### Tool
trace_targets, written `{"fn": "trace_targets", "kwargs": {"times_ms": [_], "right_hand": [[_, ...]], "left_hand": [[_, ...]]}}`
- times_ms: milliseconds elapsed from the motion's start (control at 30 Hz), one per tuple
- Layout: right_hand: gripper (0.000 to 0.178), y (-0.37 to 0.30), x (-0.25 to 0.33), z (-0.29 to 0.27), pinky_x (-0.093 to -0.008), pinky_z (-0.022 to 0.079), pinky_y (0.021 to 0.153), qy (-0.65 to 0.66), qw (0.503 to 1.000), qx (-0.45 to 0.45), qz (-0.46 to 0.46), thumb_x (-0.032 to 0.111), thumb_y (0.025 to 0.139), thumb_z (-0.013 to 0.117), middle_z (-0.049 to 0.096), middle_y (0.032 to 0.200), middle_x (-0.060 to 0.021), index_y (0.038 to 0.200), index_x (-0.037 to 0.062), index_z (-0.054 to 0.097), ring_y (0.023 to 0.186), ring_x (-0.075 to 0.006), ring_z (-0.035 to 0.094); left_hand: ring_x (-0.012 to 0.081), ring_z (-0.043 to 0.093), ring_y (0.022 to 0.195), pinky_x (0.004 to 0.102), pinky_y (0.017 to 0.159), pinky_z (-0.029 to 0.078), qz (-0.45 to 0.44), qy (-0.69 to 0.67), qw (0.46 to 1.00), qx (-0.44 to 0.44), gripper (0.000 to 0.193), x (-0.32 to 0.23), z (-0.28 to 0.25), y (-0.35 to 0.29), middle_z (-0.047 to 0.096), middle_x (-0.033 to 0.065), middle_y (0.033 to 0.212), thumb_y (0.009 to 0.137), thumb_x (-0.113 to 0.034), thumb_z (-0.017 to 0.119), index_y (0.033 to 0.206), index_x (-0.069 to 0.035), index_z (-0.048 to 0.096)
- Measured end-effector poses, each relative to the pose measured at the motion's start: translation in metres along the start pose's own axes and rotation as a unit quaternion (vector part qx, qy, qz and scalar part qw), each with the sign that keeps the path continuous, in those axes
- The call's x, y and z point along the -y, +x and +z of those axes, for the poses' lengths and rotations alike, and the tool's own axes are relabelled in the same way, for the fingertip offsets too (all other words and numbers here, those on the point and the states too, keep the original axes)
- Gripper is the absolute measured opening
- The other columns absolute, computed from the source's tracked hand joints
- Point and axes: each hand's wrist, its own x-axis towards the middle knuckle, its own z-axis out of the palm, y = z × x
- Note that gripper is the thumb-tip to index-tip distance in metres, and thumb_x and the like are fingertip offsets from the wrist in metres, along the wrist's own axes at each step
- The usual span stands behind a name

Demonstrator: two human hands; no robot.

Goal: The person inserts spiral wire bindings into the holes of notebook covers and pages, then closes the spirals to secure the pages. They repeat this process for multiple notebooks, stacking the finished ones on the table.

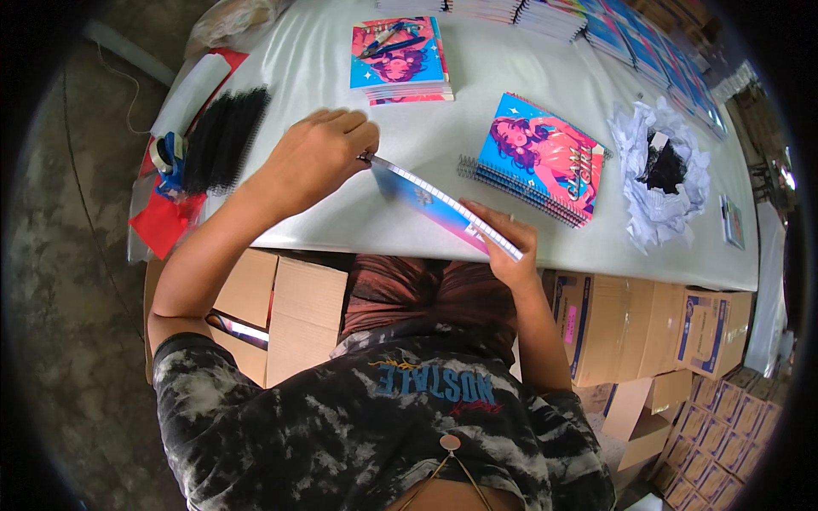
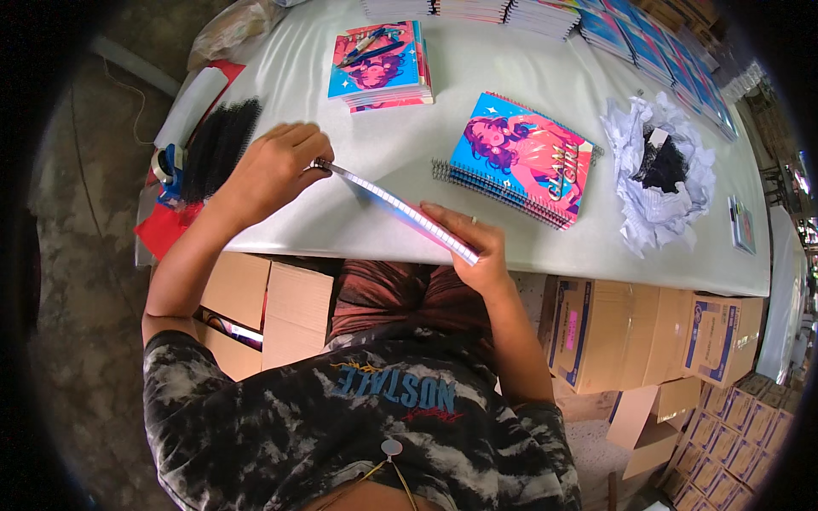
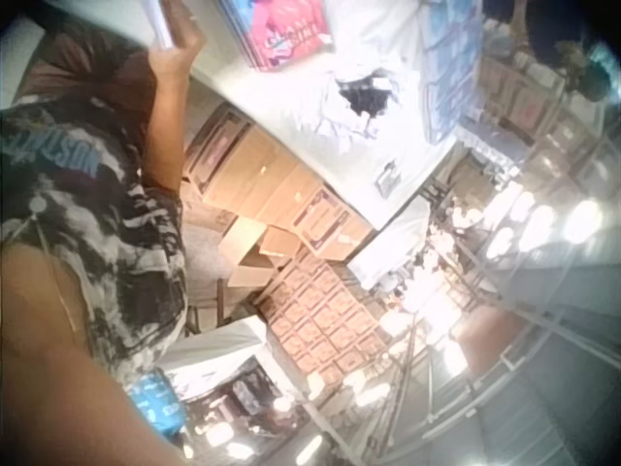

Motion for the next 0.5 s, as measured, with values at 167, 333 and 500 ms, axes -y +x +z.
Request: {"fn": "trace_targets", "kwargs": {"times_ms": [167,333,500], "right_hand": [[0.038,-0.002,-0.001,0.004,-0.0298,0.048,0.085,-0.004,1.0,-0.009,0.001,-0.014,0.075,0.052,0.063,0.108,-0.0155,0.11,-0.0012,0.061,0.098,-0.0242,0.063],[0.036,-0.002,0.0,0.008,-0.0296,0.049,0.083,-0.016,1.0,-0.009,-0.026,-0.012,0.076,0.052,0.063,0.106,-0.0162,0.109,-0.0018,0.061,0.096,-0.0247,0.063],[0.032,0.001,0.003,0.01,-0.0302,0.05,0.081,-0.045,0.998,-0.01,-0.042,-0.007,0.078,0.053,0.064,0.105,-0.0168,0.108,-0.0019,0.061,0.095,-0.0259,0.064]], "left_hand": [[0.0263,0.057,0.09,0.0367,0.079,0.045,0.051,0.151,0.962,-0.223,0.027,-0.003,0.008,0.005,0.058,0.006,0.091,0.067,-0.013,0.071,0.09,-0.006,0.058],[0.0241,0.057,0.089,0.035,0.077,0.046,0.028,0.07,0.991,-0.11,0.025,0.003,0.004,-0.012,0.059,0.0053,0.089,0.068,-0.013,0.07,0.089,-0.006,0.059],[0.023,0.057,0.089,0.0344,0.081,0.044,0.034,0.081,0.996,-0.024,0.028,-0.001,-0.005,-0.008,0.06,0.0057,0.09,0.066,-0.013,0.071,0.089,-0.007,0.058]]}}
